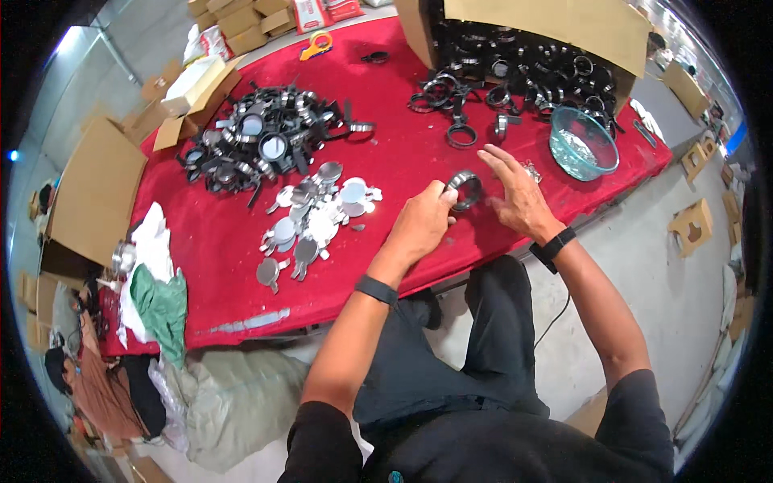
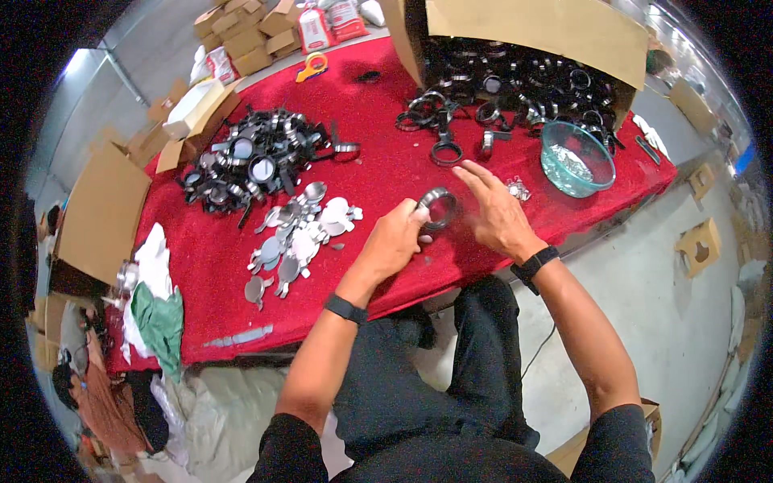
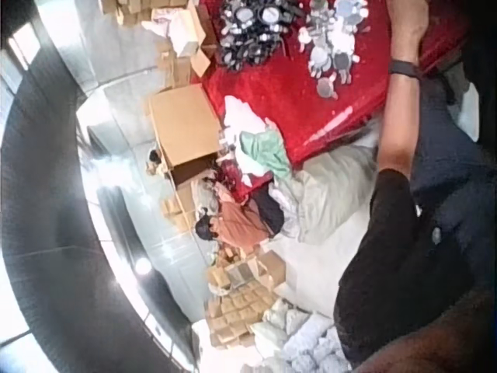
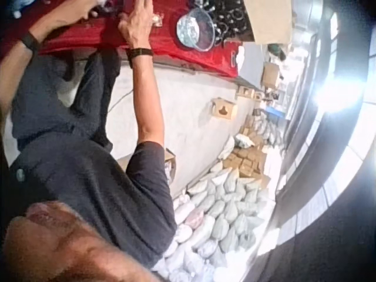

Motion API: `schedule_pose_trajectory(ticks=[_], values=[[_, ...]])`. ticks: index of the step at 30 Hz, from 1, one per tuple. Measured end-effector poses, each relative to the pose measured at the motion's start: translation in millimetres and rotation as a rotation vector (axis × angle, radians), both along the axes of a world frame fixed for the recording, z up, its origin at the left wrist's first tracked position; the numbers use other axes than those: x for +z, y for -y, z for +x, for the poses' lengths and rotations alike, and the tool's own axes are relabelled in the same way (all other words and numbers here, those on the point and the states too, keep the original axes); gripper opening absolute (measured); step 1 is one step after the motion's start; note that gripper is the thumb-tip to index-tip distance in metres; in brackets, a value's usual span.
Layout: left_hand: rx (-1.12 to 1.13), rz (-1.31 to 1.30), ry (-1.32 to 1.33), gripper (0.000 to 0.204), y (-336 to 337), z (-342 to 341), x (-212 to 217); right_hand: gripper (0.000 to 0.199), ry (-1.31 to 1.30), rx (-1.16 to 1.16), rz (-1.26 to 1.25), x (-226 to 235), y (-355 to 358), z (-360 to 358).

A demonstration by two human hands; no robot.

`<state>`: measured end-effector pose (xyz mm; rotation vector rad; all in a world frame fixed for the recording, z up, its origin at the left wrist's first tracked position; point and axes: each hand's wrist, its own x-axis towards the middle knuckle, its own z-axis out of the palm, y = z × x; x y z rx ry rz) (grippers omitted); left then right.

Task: Assembling small mechanical components including brackets and rings on a workbench.

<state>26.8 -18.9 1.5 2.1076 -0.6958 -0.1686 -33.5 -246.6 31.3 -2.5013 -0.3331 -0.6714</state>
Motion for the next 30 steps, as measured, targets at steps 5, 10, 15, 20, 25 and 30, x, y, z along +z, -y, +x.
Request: schedule_pose_trajectory(ticks=[5, 10, 15, 20, 25, 30], values=[[-0.318, -0.507, -0.545, 0.049, -48, 4, 0, 0.054, -0.193, 0.13, -0.007, -13, -19, -10], [-0.111, -0.226, -0.538, 0.051, -83, 10, 5, 0.043, -0.139, 0.207, 0.014, -24, -42, -17], [0.34, 0.32, 0.462, 0.036, -155, 11, 10, 0.042, -0.257, -0.265, 0.068, -21, -57, -3], [0.316, 0.495, 0.674, 0.03, -199, 21, -23, 0.044, -0.294, -0.255, 0.134, -57, -59, -4], [0.208, 0.54, 0.65, 0.026, -229, 27, -36, 0.047, -0.233, -0.234, 0.231, -90, -35, -6], [0.376, 0.472, 0.756, 0.023, -235, 13, -27, 0.046, -0.21, -0.252, 0.268, -95, -35, -7]])
